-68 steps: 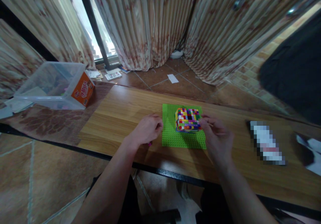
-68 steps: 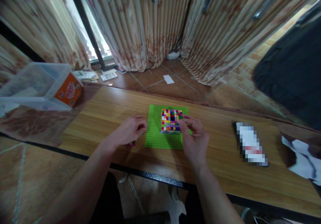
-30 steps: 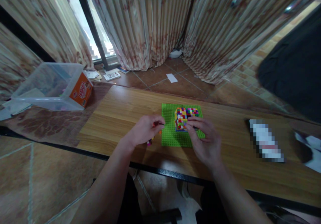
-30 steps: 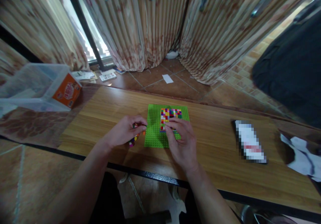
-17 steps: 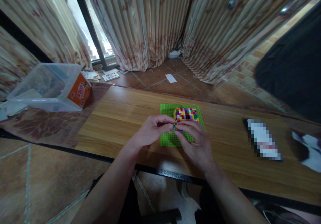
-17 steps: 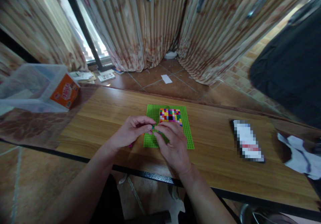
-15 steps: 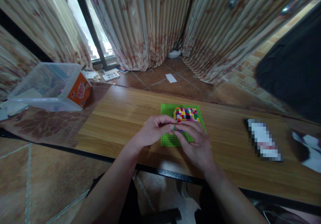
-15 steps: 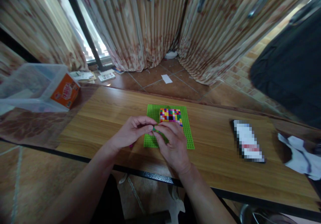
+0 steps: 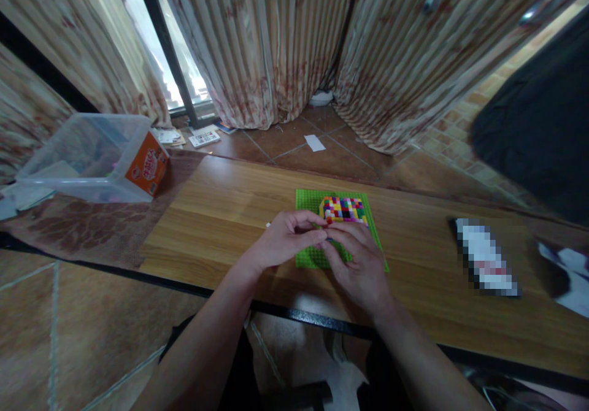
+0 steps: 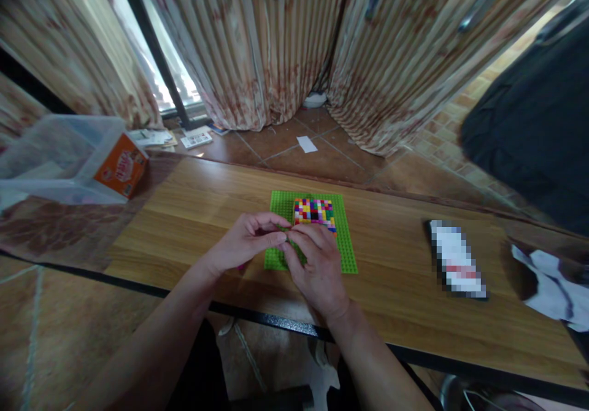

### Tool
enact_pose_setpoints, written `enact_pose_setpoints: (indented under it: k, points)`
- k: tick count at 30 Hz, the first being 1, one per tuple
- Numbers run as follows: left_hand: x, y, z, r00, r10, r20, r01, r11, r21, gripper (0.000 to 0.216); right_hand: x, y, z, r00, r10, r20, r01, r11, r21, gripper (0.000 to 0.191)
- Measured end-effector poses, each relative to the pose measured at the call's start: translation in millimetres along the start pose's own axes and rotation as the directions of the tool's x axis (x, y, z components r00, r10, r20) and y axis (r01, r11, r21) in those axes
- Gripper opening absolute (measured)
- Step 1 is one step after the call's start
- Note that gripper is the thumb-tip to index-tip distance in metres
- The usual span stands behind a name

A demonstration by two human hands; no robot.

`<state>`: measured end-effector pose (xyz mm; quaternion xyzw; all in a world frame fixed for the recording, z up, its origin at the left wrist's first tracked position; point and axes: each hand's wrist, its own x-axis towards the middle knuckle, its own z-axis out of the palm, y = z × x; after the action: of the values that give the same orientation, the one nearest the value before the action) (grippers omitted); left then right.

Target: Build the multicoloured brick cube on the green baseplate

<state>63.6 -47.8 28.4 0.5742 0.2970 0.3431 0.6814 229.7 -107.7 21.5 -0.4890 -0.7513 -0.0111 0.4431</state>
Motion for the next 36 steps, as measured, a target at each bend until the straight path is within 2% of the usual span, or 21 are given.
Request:
enact_pose_setpoints:
  k: [8,13,20,26,36]
  points:
    - [2.4,-4.4,1.4,1.000,-0.004,-0.025,0.004,0.999,-0.033,0.021,-1.5,0.6,-1.9,0.999,0.032,0.016,-0.032,0.999,-0.011,0.018]
    - [2.0,-4.2,2.0,1.000,-0.019,-0.002,0.019,1.000,-0.019,0.020,-2.9,3.8,-3.1,0.999,0.041,-0.012,-0.041,0.999,-0.004,0.009]
    - [1.3,-3.1,3.6,1.000,-0.013,-0.006,0.013,1.000,0.006,0.023,-2.9,5.8,-1.7,0.999,0.016,-0.031,-0.017,0.999,-0.030,0.011]
    - [3.0,-7.6,3.3,0.999,-0.045,0.021,0.045,0.998,-0.045,0.018,-2.6,3.9,0.4,0.998,0.030,-0.062,-0.034,0.997,-0.067,0.012]
    - [4.1,-7.6,2.2,0.998,-0.067,0.018,0.067,0.998,-0.003,0.014,-3.4,5.8,1.0,0.998,0.054,-0.020,-0.054,0.998,-0.024,0.014]
